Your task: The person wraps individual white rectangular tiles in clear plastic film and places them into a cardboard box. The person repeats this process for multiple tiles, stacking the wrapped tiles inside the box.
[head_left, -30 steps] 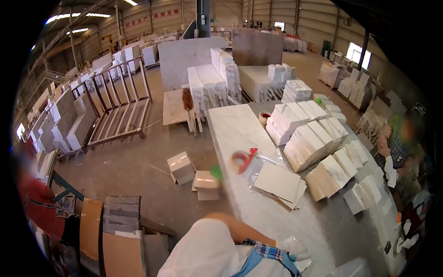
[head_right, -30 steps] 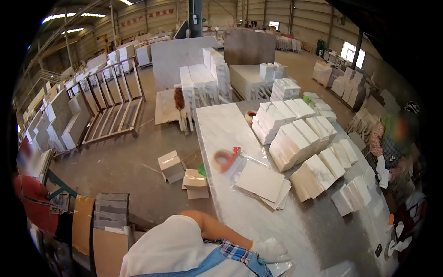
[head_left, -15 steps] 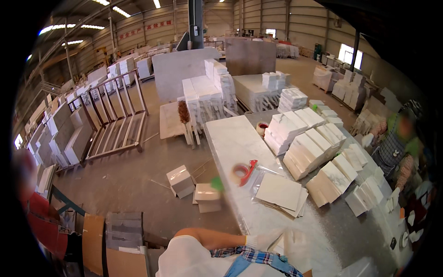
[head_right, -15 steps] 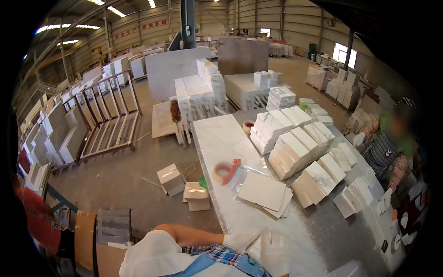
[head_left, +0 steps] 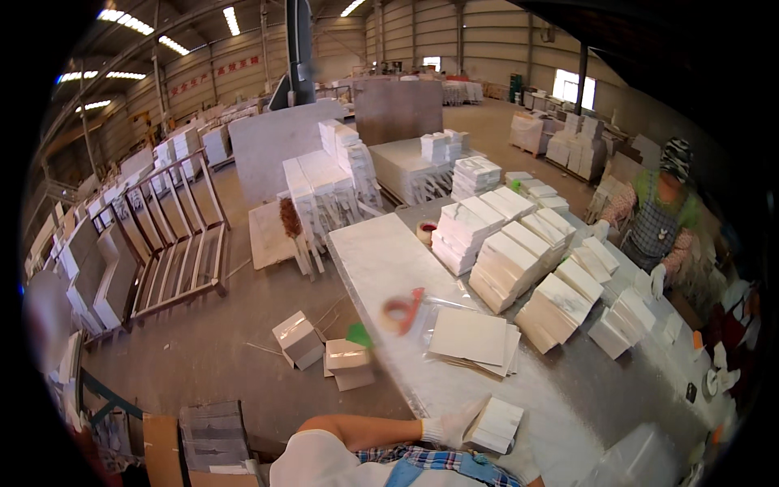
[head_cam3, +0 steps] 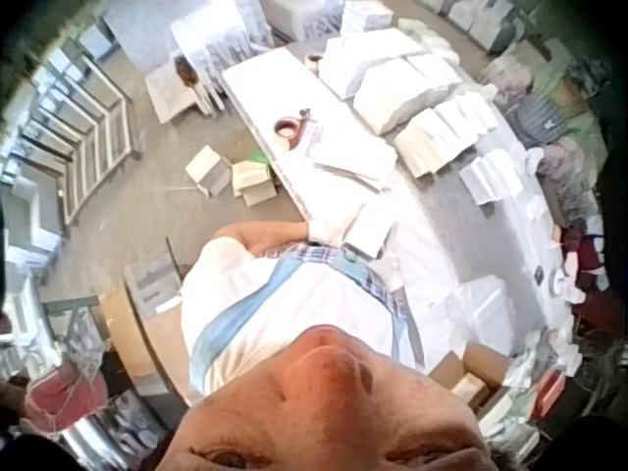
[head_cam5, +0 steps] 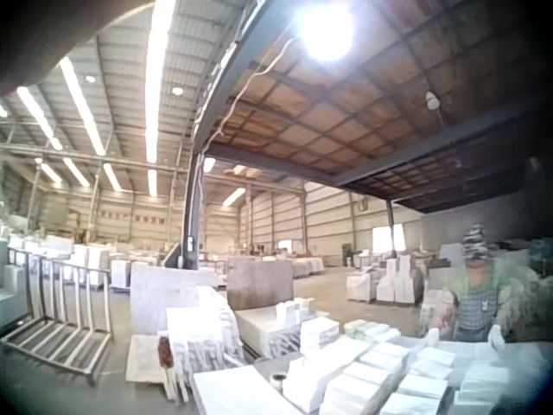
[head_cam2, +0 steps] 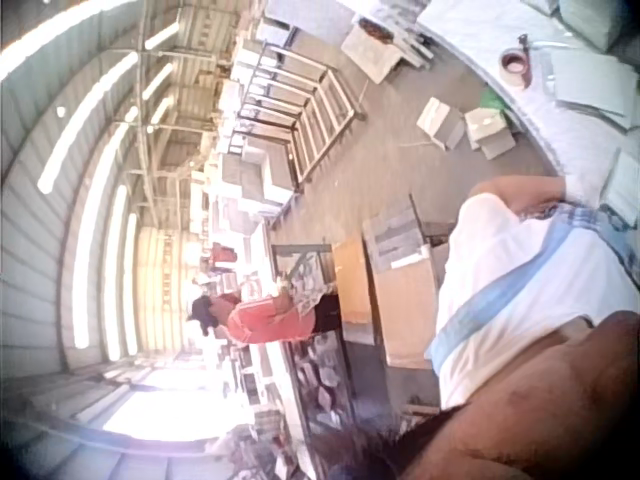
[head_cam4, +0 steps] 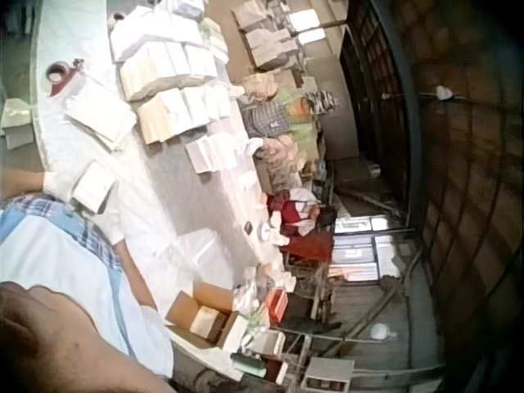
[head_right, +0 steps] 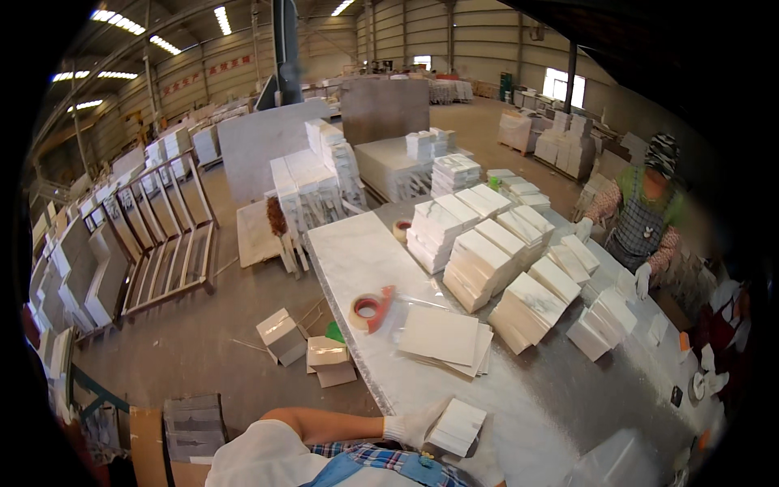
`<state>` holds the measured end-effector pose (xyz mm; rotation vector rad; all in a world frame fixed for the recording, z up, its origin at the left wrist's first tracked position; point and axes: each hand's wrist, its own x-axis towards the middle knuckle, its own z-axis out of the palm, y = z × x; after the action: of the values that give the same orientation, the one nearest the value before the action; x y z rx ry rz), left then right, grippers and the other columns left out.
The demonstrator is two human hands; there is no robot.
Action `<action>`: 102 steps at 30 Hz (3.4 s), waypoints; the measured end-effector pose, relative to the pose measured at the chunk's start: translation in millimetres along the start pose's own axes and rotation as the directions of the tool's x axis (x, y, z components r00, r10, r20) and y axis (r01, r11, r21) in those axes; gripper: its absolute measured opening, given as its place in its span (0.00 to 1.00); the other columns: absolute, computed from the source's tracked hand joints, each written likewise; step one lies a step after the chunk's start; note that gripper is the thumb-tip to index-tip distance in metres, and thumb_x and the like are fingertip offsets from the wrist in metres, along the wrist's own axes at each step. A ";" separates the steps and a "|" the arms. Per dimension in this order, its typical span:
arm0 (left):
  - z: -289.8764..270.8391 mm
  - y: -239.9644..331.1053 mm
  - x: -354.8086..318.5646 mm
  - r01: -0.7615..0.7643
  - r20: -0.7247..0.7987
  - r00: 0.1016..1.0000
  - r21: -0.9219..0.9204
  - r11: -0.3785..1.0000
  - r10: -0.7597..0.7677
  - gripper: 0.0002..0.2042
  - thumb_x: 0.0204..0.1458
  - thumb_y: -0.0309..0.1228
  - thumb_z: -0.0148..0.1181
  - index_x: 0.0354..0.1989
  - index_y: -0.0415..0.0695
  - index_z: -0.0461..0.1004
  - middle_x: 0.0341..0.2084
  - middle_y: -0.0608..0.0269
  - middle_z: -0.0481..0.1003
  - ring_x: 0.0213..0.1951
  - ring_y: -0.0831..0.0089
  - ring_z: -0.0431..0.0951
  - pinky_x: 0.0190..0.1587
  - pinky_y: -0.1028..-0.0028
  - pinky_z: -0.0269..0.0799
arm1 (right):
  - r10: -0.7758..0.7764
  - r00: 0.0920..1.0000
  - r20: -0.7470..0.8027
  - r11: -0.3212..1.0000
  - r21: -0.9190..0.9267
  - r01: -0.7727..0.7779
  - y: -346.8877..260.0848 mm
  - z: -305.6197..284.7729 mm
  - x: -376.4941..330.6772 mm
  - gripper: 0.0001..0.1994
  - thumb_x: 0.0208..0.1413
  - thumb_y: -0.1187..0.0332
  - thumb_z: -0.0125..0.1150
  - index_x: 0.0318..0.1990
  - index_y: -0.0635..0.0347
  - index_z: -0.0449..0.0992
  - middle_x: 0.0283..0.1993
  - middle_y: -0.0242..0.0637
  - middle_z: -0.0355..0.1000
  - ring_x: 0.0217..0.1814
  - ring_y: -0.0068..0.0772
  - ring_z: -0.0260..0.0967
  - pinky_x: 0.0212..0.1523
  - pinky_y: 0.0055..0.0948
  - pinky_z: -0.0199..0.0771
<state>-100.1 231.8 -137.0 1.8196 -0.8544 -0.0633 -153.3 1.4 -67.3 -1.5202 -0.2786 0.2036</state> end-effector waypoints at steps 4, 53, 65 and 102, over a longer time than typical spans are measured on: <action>-11.5 17.4 3.9 0.046 0.067 0.997 -0.043 0.998 -0.043 0.72 0.35 0.42 0.84 0.78 0.31 0.29 0.72 0.33 0.57 0.73 0.44 0.58 0.75 0.61 0.55 | -0.076 0.979 0.188 0.926 -0.351 0.140 18.1 -23.1 13.4 0.73 0.34 0.53 0.90 0.77 0.71 0.35 0.73 0.48 0.62 0.77 0.44 0.58 0.76 0.43 0.58; 365.9 259.9 141.6 0.910 0.910 0.400 -0.408 -0.069 -0.104 0.27 0.63 0.32 0.60 0.70 0.43 0.62 0.61 0.51 0.73 0.62 0.52 0.75 0.65 0.49 0.74 | -0.099 0.116 -0.988 0.941 -0.130 -0.312 -270.1 -195.4 -462.6 0.18 0.67 0.59 0.64 0.57 0.62 0.82 0.45 0.39 0.82 0.50 0.27 0.76 0.50 0.32 0.77; 492.8 317.8 177.7 0.913 0.901 0.407 -0.404 0.050 -0.150 0.25 0.62 0.32 0.60 0.67 0.43 0.65 0.58 0.52 0.74 0.60 0.57 0.76 0.62 0.57 0.73 | 0.190 -0.274 -0.943 0.975 0.213 -0.058 -4.6 -373.8 -615.5 0.38 0.71 0.41 0.47 0.74 0.65 0.62 0.70 0.49 0.68 0.69 0.38 0.66 0.68 0.38 0.66; 499.0 288.9 213.5 0.676 0.825 0.565 -0.453 0.581 -0.014 0.23 0.68 0.33 0.54 0.71 0.43 0.64 0.66 0.55 0.68 0.65 0.61 0.71 0.68 0.64 0.69 | 0.071 0.250 -0.966 0.965 0.003 -0.261 -168.8 -341.4 -530.4 0.30 0.70 0.62 0.60 0.75 0.62 0.62 0.63 0.31 0.71 0.60 0.21 0.67 0.63 0.26 0.70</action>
<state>-304.0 -339.0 -33.7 1.0637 -0.7612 -1.3980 -561.1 -491.7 63.3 -1.5572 0.9271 -0.6473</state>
